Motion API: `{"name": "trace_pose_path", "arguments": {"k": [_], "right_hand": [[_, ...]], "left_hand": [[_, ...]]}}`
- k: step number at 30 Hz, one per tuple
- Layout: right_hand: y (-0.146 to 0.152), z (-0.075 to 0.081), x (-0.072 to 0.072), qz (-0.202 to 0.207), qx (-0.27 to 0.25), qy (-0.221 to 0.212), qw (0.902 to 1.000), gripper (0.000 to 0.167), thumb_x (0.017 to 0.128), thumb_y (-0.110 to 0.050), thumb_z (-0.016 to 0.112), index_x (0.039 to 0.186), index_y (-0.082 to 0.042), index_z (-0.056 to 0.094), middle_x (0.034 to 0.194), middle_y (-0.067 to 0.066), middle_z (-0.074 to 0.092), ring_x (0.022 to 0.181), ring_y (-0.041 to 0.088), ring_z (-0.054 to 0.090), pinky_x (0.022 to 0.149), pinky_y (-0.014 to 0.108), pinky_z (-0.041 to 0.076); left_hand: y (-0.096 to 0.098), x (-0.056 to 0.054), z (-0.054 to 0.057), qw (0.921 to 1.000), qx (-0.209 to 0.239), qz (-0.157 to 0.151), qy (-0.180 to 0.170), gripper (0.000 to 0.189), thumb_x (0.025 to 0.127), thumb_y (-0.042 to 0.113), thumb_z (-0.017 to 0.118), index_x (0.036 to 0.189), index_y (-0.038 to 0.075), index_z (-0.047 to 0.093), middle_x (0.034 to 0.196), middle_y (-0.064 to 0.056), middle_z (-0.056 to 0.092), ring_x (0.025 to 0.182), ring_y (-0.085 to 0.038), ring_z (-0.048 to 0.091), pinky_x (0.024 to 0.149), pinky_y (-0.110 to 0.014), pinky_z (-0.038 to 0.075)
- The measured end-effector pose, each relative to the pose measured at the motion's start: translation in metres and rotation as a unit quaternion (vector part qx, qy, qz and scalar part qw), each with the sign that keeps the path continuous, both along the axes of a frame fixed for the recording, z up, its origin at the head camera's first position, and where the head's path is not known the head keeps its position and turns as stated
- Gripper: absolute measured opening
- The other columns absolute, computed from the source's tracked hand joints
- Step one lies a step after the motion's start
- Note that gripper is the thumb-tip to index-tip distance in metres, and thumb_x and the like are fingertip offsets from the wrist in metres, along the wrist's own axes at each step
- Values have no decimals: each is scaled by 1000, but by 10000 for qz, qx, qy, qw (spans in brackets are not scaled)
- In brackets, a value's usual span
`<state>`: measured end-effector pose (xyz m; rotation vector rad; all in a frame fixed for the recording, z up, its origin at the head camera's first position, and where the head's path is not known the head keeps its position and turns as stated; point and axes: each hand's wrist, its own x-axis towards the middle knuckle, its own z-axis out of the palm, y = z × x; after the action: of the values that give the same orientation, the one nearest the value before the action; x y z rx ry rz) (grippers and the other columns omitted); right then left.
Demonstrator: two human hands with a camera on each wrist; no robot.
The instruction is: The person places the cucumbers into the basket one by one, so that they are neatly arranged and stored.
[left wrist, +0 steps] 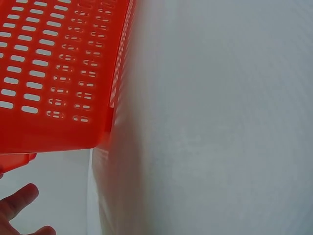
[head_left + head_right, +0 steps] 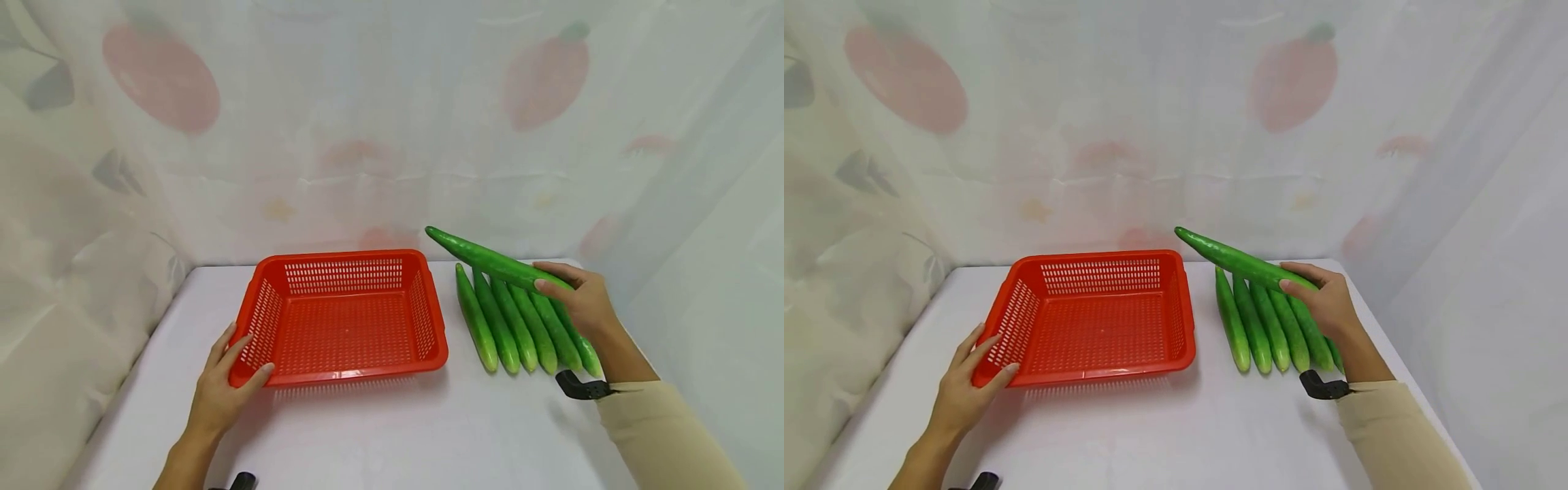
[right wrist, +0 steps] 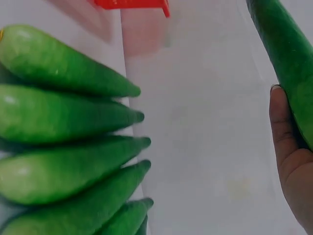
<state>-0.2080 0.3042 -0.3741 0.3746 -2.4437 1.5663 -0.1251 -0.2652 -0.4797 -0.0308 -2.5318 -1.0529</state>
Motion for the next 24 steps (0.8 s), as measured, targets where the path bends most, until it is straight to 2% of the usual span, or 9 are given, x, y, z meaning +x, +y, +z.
{"name": "trace_pose_path", "arguments": {"k": [5, 13, 19, 24], "right_hand": [[-19, -1, -9, 270, 27, -58, 9996, 39, 93, -14, 66, 130, -1, 60, 125, -3, 59, 111, 6, 53, 83, 20, 46], [-62, 2, -30, 744, -298, -489, 9956, 39, 90, -17, 72, 125, -3, 64, 122, 7, 63, 103, 16, 59, 80, 26, 50], [-92, 8, -44, 1049, -193, -688, 9919, 41, 88, -23, 74, 124, -6, 66, 124, 8, 61, 106, 24, 55, 80, 31, 49], [-114, 10, -55, 1237, -242, -784, 9889, 41, 87, -24, 74, 124, -7, 66, 122, 8, 61, 99, 27, 55, 77, 36, 48]], "left_hand": [[1, -1, 0, 10000, 44, -16, -54, 67, 80, 30, 80, 137, 8, 53, 155, 0, 26, 128, -38, 40, 88, -5, 24], [1, 3, 1, 10000, 47, 6, -29, 67, 80, 29, 80, 137, 7, 53, 155, 2, 26, 127, -37, 41, 86, -3, 24], [1, 4, -1, 10000, 69, 6, -17, 67, 80, 29, 80, 138, 8, 53, 156, 3, 25, 127, -38, 41, 86, -3, 24], [0, 2, -2, 10000, 33, 31, -22, 67, 79, 28, 81, 138, 10, 54, 156, 7, 24, 128, -36, 40, 88, -5, 23]]}}
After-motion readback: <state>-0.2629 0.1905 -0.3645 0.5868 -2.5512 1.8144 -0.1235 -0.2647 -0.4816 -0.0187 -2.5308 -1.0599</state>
